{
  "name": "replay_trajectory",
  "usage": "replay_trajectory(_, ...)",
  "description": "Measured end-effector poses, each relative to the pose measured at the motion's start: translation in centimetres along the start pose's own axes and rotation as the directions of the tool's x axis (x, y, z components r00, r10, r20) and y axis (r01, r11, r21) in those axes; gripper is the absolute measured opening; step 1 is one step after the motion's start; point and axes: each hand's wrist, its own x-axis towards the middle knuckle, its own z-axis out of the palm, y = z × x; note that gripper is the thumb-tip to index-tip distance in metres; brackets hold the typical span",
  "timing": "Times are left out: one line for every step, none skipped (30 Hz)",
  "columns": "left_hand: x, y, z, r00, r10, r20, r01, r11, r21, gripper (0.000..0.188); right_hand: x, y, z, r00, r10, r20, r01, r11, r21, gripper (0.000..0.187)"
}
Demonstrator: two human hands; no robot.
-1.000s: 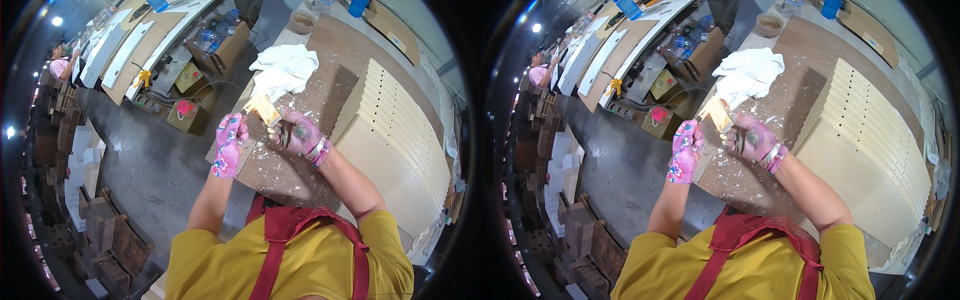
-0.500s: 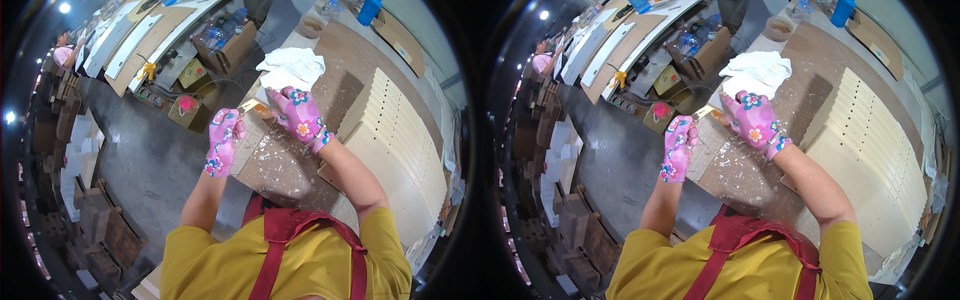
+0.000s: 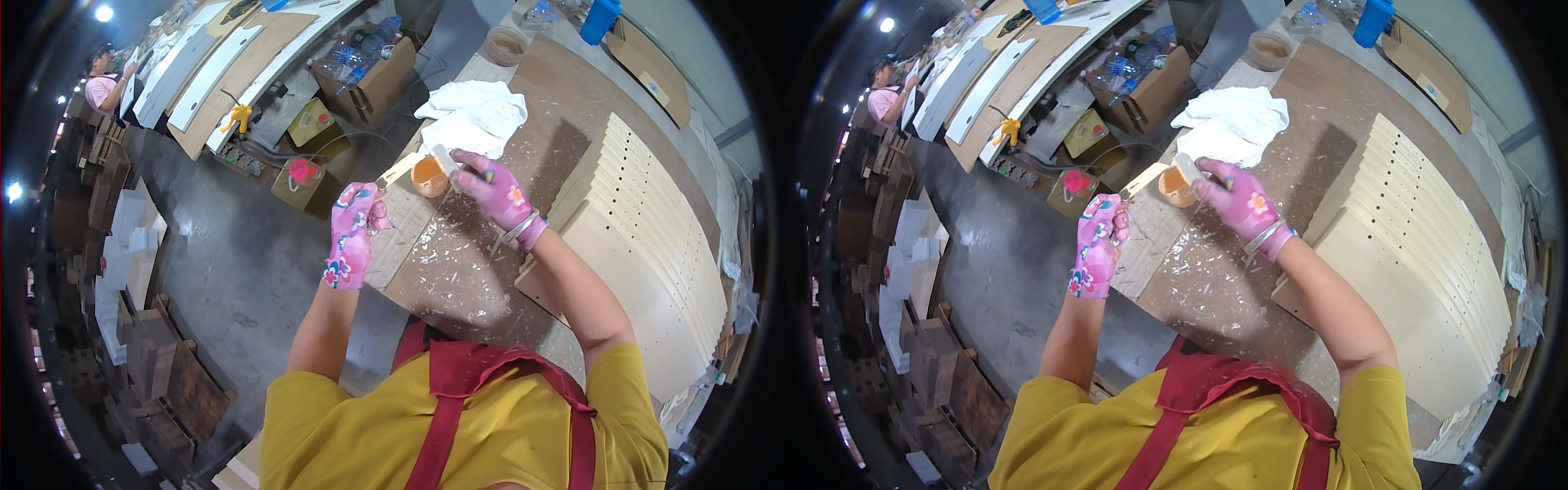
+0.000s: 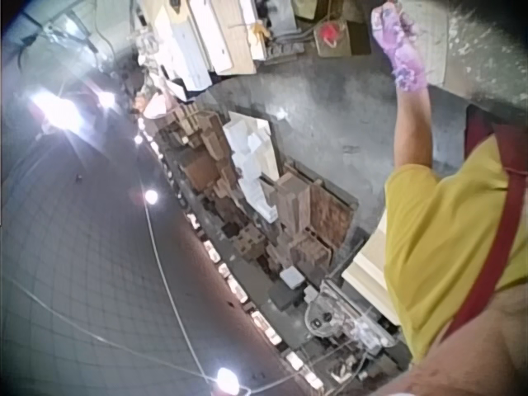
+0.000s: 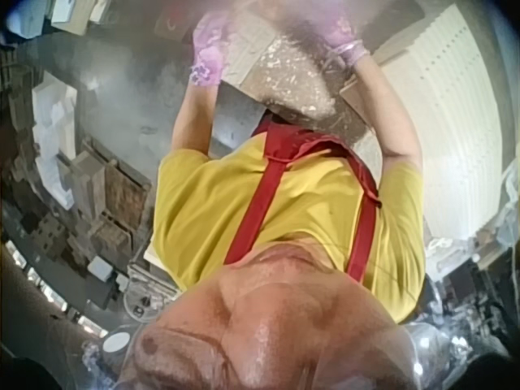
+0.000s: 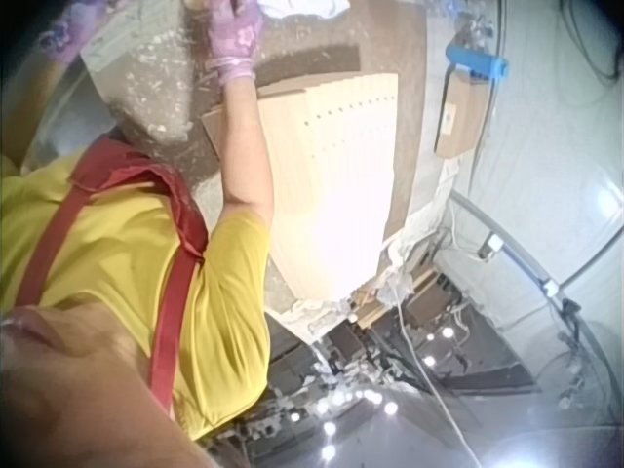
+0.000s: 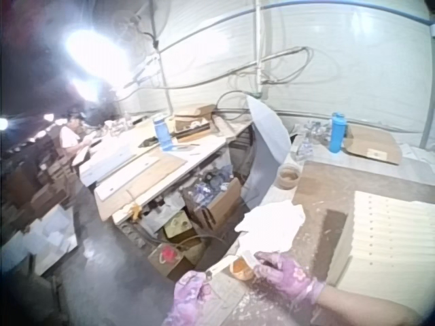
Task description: The person applies a substance to the edges and surfaces of wooden boards using a small applicator and a cloth.
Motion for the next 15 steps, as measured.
replay_trajectory(0.0,-0.1,-0.3,1.000,-0.020,0.008,0.020,0.998,-0.067,0.013,-0.1,-1.6,0.0,0.971,0.239,0.024,-0.236,0.929,0.284,0.039)
replay_trajectory(-0.1,-0.1,-0.4,0.999,-0.040,0.017,0.041,0.990,-0.133,0.012,-0.2,-1.0,0.0,0.970,0.241,0.025,-0.238,0.929,0.284,0.039)
replay_trajectory(-0.3,-0.3,-0.4,0.995,-0.096,0.026,0.099,0.974,-0.206,0.010,-0.4,0.0,-0.2,0.934,0.332,0.128,-0.343,0.740,0.579,0.033)
replay_trajectory(-0.5,-0.4,0.1,0.995,-0.098,0.028,0.101,0.973,-0.206,0.010,-0.4,0.3,-0.2,0.891,0.378,0.252,-0.415,0.452,0.789,0.028)
replay_trajectory(-0.8,-0.7,0.9,0.993,-0.115,-0.002,0.112,0.971,-0.211,0.010,-0.7,0.3,0.0,0.887,0.389,0.248,-0.409,0.415,0.813,0.025)
replay_trajectory(-1.0,-0.9,1.7,0.991,-0.133,-0.031,0.123,0.969,-0.216,0.009,-0.9,0.3,0.3,0.887,0.391,0.246,-0.408,0.415,0.813,0.025)
replay_trajectory(-1.5,-0.8,2.5,0.988,-0.155,-0.024,0.146,0.965,-0.219,0.010,-1.2,0.5,0.6,0.894,0.356,0.273,-0.395,0.336,0.855,0.027)
replay_trajectory(-1.5,-1.3,2.8,0.987,-0.156,-0.020,0.148,0.965,-0.217,0.010,-1.3,0.8,0.7,0.901,0.318,0.296,-0.382,0.254,0.889,0.029)
replay_trajectory(-1.5,-1.8,3.0,0.988,-0.149,0.036,0.153,0.969,-0.194,0.009,-1.3,2.5,0.6,0.909,0.233,0.345,-0.398,0.244,0.884,0.032)
replay_trajectory(-1.7,-2.0,3.0,0.988,-0.135,0.078,0.147,0.974,-0.172,0.009,-1.4,1.7,1.2,0.907,0.228,0.354,-0.405,0.241,0.882,0.032)
replay_trajectory(-1.7,-2.1,3.3,0.987,-0.150,0.062,0.157,0.980,-0.126,0.010,-1.7,0.6,1.8,0.900,0.250,0.356,-0.405,0.180,0.897,0.034)
replay_trajectory(-1.7,-2.1,3.5,0.987,-0.147,0.058,0.154,0.980,-0.127,0.010,-1.9,0.0,2.2,0.893,0.271,0.360,-0.402,0.118,0.908,0.035)
replay_trajectory(-1.5,-2.0,3.9,0.991,-0.135,0.015,0.136,0.981,-0.137,0.010,-2.0,0.8,2.2,0.908,0.233,0.348,-0.375,0.083,0.923,0.038)
replay_trajectory(-1.3,-2.0,4.1,0.992,-0.123,-0.027,0.118,0.982,-0.146,0.011,-2.2,1.3,1.9,0.909,0.233,0.344,-0.372,0.084,0.924,0.038)
replay_trajectory(-0.9,-2.1,3.7,0.997,-0.072,-0.002,0.071,0.994,-0.080,0.011,-2.4,1.7,1.7,0.905,0.230,0.357,-0.388,0.108,0.915,0.038)
